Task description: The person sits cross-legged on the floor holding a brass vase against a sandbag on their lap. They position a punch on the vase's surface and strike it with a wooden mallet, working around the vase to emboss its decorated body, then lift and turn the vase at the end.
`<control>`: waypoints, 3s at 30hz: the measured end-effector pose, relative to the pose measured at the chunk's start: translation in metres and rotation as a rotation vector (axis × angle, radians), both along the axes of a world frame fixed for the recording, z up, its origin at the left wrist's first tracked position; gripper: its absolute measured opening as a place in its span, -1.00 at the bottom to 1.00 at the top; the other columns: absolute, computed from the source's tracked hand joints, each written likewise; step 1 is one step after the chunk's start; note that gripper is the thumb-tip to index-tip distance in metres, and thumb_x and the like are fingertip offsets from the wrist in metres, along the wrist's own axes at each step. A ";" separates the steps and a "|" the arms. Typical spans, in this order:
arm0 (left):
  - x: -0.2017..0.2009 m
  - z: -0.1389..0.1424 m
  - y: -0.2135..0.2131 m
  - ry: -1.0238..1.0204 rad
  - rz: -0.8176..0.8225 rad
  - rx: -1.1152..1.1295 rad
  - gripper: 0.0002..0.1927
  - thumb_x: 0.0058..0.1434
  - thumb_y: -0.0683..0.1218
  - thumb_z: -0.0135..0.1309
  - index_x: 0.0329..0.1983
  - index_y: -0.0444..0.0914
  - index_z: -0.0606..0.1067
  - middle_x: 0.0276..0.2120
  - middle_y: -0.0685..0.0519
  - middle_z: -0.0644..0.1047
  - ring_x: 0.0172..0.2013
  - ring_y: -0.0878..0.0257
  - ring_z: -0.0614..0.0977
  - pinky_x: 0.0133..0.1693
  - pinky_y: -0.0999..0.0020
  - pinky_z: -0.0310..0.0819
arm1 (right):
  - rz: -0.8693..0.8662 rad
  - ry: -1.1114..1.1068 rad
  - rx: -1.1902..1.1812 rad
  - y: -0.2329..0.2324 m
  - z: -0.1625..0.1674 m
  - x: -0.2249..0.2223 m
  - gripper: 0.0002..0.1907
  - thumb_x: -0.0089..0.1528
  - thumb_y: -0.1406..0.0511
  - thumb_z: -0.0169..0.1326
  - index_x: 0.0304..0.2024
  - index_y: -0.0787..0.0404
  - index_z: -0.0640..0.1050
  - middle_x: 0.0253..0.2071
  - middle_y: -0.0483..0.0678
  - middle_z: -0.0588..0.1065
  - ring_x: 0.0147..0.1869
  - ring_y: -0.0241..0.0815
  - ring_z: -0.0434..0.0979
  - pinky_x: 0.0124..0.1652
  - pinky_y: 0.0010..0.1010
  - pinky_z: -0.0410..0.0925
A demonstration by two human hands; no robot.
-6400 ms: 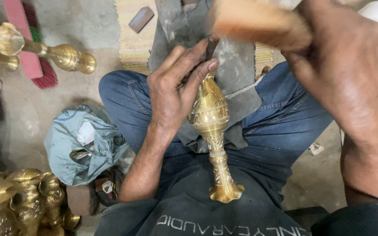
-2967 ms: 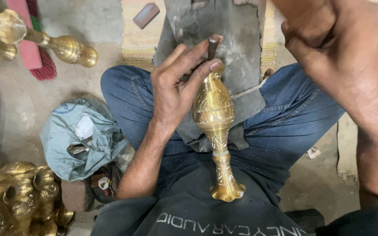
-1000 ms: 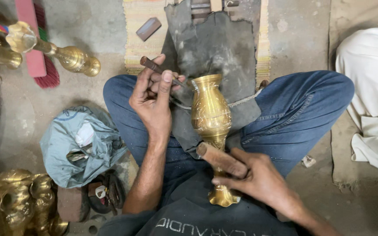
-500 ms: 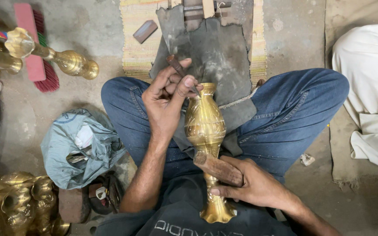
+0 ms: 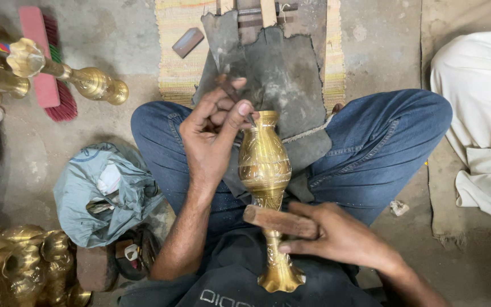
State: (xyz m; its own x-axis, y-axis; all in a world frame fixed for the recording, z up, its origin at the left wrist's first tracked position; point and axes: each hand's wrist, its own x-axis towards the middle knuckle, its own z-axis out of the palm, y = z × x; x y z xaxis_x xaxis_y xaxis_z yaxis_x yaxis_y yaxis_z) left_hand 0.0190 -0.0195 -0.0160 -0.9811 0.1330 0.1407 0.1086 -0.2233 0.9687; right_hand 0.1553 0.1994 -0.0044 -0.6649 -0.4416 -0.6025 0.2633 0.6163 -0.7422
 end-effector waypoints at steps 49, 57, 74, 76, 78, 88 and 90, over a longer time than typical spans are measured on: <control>-0.004 0.000 0.006 0.487 0.135 -0.517 -0.70 0.32 -0.28 0.33 0.08 -0.34 0.54 -0.19 0.00 0.63 -0.19 0.30 0.74 -0.20 0.48 0.69 | 0.156 1.380 0.771 0.036 0.128 -0.117 -0.73 0.26 0.32 0.29 -0.05 0.18 0.50 -0.13 -0.07 0.49 0.01 -0.10 0.56 0.01 -0.31 0.37; -0.005 0.002 0.007 0.405 0.122 -0.469 -0.75 0.35 -0.28 0.33 0.03 -0.31 0.55 -0.13 0.04 0.67 -0.19 0.33 0.78 -0.15 0.50 0.72 | 0.215 1.464 0.920 0.037 0.127 -0.116 -0.75 0.31 0.30 0.29 -0.07 0.17 0.48 -0.15 -0.09 0.50 -0.05 -0.18 0.57 -0.05 -0.38 0.37; -0.004 0.005 0.006 0.430 0.102 -0.468 -0.72 0.38 -0.28 0.27 0.12 -0.37 0.53 -0.04 -0.04 0.65 -0.10 0.26 0.76 -0.11 0.46 0.74 | 0.193 1.396 0.835 0.034 0.128 -0.118 -0.74 0.33 0.29 0.31 -0.01 0.15 0.52 -0.15 -0.08 0.53 -0.04 -0.15 0.59 -0.05 -0.37 0.41; -0.006 0.004 0.006 0.448 0.093 -0.460 -0.71 0.37 -0.29 0.27 0.12 -0.38 0.53 -0.03 -0.03 0.65 -0.07 0.25 0.75 -0.07 0.44 0.75 | 0.229 1.397 0.949 0.034 0.125 -0.118 -0.76 0.34 0.28 0.29 -0.03 0.13 0.50 -0.12 -0.10 0.54 -0.01 -0.19 0.61 -0.04 -0.40 0.42; -0.009 0.003 0.007 0.452 0.084 -0.504 -0.74 0.34 -0.29 0.29 0.06 -0.35 0.56 -0.10 0.00 0.66 -0.11 0.27 0.76 -0.07 0.44 0.78 | 0.190 1.399 0.859 0.035 0.126 -0.118 -0.77 0.38 0.27 0.22 0.03 0.14 0.48 -0.07 -0.10 0.53 0.02 -0.22 0.59 0.03 -0.44 0.41; -0.006 0.008 0.007 0.411 0.104 -0.481 -0.74 0.35 -0.28 0.29 0.06 -0.36 0.53 -0.09 0.00 0.64 -0.15 0.29 0.76 -0.13 0.44 0.74 | 0.174 1.333 0.811 0.027 0.135 -0.124 -0.67 0.23 0.30 0.36 -0.02 0.22 0.54 -0.19 0.02 0.54 -0.12 -0.05 0.60 -0.12 -0.26 0.43; -0.007 0.009 0.008 0.407 0.113 -0.518 -0.79 0.34 -0.27 0.33 -0.02 -0.34 0.56 -0.19 0.04 0.64 -0.19 0.31 0.77 -0.18 0.47 0.74 | 0.213 1.395 0.886 0.028 0.135 -0.123 -0.69 0.28 0.31 0.33 0.00 0.19 0.51 -0.14 -0.03 0.54 -0.07 -0.12 0.60 -0.05 -0.34 0.43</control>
